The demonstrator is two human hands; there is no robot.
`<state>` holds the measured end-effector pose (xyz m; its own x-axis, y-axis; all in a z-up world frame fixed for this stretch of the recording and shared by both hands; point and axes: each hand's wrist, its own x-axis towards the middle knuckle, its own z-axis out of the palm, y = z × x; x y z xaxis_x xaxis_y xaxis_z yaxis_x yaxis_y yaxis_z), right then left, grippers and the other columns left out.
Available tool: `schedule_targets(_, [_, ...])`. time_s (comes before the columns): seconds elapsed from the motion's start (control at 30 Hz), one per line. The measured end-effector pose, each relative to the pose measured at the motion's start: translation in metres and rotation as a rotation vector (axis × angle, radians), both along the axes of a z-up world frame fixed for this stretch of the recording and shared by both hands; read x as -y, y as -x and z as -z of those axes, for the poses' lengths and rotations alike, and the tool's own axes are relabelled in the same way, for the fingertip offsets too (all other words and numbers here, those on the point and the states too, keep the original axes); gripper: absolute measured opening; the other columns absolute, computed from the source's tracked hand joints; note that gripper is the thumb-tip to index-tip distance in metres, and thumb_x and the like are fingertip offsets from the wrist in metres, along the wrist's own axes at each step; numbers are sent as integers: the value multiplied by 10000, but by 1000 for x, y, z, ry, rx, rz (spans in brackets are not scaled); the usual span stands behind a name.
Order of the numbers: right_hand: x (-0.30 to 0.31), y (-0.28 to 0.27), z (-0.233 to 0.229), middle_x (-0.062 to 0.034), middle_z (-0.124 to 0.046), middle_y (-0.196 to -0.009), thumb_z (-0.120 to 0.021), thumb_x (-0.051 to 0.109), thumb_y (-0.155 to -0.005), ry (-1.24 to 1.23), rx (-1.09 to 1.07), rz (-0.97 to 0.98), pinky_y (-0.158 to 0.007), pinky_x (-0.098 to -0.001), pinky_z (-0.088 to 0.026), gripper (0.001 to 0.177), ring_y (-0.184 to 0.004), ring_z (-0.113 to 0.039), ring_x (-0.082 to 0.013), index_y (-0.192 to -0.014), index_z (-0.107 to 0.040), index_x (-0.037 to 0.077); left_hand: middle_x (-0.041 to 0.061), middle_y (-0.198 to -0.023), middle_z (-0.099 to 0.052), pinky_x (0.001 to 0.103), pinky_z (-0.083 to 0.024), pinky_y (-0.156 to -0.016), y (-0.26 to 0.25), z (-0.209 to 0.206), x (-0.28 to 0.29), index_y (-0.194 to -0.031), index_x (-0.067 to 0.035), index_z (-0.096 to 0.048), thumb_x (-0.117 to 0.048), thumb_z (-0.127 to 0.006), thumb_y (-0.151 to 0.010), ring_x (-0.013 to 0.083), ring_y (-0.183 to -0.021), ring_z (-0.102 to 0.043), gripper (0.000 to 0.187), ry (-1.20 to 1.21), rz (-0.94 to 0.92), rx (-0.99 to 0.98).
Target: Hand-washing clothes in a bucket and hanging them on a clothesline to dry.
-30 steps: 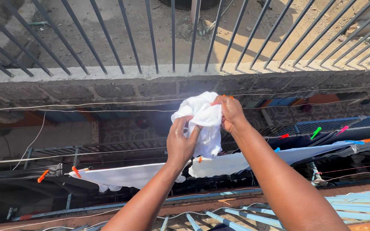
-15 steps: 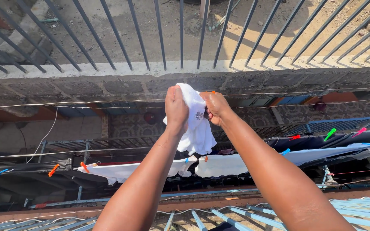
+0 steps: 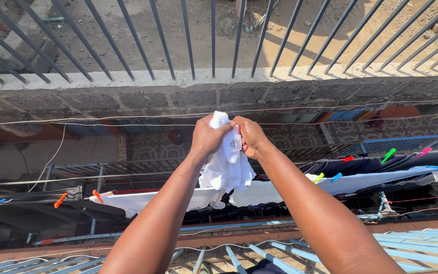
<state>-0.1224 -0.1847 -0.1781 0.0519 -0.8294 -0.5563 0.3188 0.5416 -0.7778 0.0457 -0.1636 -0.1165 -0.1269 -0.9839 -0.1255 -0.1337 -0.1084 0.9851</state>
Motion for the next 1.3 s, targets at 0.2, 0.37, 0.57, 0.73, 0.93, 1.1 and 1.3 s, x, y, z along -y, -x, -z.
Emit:
schedule_targets(0.2, [-5,8,-27,89,-485,-537,-706,501,-977,7,206,-172,-289,-168,-237,427,-348,-333,12,-829,-625,109,134,-838,-721,410,-594,-662,-8,-37,7,-975,-6,-622,-92,-715,-855,243,-728,-722,174,-92,-87,-846])
schedule_targets(0.37, [8,24,-54,-1,-719,-719,-786,215,-822,15,-78,-316,-340,-191,-261,269,-406,-408,3,-1044,-700,90,93,-946,-670,376,-555,-736,-26,-65,20,-1065,-10,-628,-87,-719,-904,208,-842,-675,201,65,-113,-969])
schedule_targets(0.57, [18,32,-98,-47,-675,-769,-829,126,-765,67,-724,-290,-360,-273,-247,380,-422,-390,-70,-1141,-779,129,92,-1029,-651,401,-564,-850,-49,-117,30,-1120,-33,-597,-90,-693,-930,221,-955,-668,221,235,-48,-1143])
schedule_targets(0.73, [28,52,-61,-77,-739,-891,-822,36,-729,135,-921,-344,-476,-299,-401,408,-561,-546,-126,-1129,-776,103,97,-1037,-631,411,-547,-869,-48,-126,44,-1151,-20,-593,-93,-696,-963,236,-973,-653,227,364,-38,-1185])
schedule_targets(0.93, [25,62,4,-59,-781,-1008,-777,80,-790,320,-971,-478,-848,-283,-519,377,-886,-693,-157,-1168,-780,80,91,-1038,-636,416,-559,-864,-26,-132,42,-1136,-25,-593,-107,-706,-938,236,-982,-661,243,333,-141,-1212])
schedule_targets(1.1, [-10,31,-28,-82,-777,-1058,-937,132,-607,563,-920,-635,-934,-345,-506,1138,-969,-682,-174,-1553,-304,161,99,-1012,-632,416,-555,-823,-6,-152,45,-1131,-21,-613,-146,-689,-959,238,-946,-657,226,377,-107,-1287])
schedule_targets(1.3, [-11,3,25,-145,-750,-1146,-850,252,-792,751,-970,-398,-883,-386,-551,610,-1054,-716,-301,-1307,-588,58,80,-1002,-646,399,-561,-825,26,-162,38,-1127,-9,-634,-149,-670,-945,211,-939,-666,232,208,-83,-1368])
